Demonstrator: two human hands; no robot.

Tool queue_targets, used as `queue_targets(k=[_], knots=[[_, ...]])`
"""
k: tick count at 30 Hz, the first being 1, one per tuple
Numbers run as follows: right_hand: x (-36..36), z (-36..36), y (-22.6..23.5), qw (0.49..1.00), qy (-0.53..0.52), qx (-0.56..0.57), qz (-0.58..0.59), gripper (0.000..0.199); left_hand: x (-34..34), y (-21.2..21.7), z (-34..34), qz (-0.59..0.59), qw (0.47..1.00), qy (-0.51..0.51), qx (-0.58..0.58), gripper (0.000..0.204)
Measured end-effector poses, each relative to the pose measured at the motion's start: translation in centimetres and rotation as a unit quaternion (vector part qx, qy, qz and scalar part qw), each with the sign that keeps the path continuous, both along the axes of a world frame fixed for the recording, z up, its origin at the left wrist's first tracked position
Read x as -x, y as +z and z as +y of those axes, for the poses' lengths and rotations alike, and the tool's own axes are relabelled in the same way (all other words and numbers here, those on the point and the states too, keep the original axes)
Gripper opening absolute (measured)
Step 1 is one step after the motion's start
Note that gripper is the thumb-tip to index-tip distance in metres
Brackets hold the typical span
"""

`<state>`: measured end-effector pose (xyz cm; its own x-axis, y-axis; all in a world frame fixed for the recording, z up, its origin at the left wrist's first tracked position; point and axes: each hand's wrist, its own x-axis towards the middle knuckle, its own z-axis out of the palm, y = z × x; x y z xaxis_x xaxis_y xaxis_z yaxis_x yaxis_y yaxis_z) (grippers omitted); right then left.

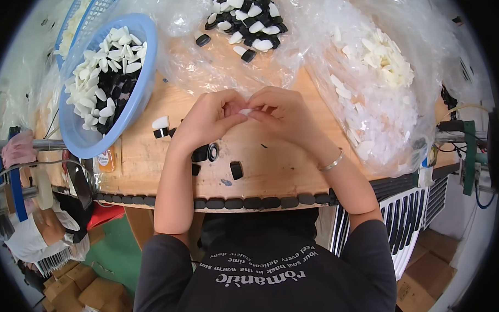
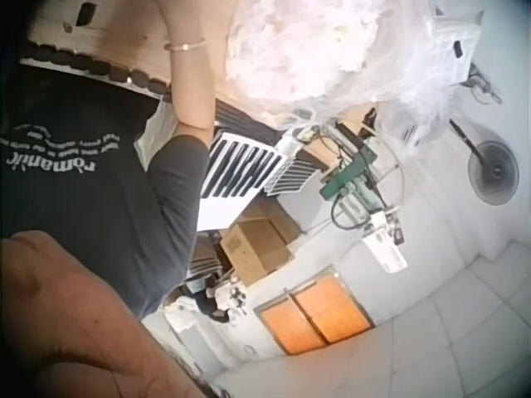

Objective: Assembling small white and black plastic components together at a workbench.

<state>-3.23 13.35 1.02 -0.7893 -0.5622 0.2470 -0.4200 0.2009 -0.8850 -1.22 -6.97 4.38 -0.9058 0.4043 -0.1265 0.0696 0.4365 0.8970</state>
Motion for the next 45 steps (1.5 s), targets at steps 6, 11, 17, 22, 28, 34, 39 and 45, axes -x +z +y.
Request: queue_targets(k=[6, 11, 17, 22, 28, 34, 39, 45], knots=[[0.1, 2.1, 1.0, 0.986, -0.131, 0.047, -0.089, 0.011, -4.7, -0.5, -1.0, 0.248, 0.958, -0.127, 0.067, 0.027], [0.2, 2.3, 1.1, 0.956, -0.096, 0.196, -0.194, 0.017, -6.6, -1.9, -0.6, 0.249, 0.901, -0.295, 0.2, 0.032], [0.4, 3.4, 1.5, 0.974, -0.107, 0.137, -0.147, 0.019, -3.9, -3.8, 2.9, 0.295, 0.911, -0.216, 0.193, 0.025], [1.4, 4.8, 1.0, 0.975, -0.141, 0.123, -0.123, 0.018, -0.9, -4.2, 5.2, 0.228, 0.944, -0.148, 0.186, 0.016], [1.8, 5.4, 1.5, 0.978, -0.156, 0.084, -0.106, 0.017, 0.3, -2.2, 4.6, 0.114, 0.985, -0.06, 0.112, 0.022], [1.1, 4.9, 1.6, 0.988, -0.133, 0.028, -0.072, 0.014, -0.3, -5.1, 5.5, 0.189, 0.978, -0.062, 0.059, 0.028], [0.3, 3.8, 1.9, 0.997, -0.062, 0.011, -0.049, 0.012, -0.9, -3.5, 5.1, 0.212, 0.976, -0.002, 0.051, 0.023], [-0.4, 2.9, 1.9, 0.996, -0.031, 0.037, 0.077, 0.014, -1.0, -1.7, 4.4, 0.183, 0.982, 0.034, 0.036, 0.022]])
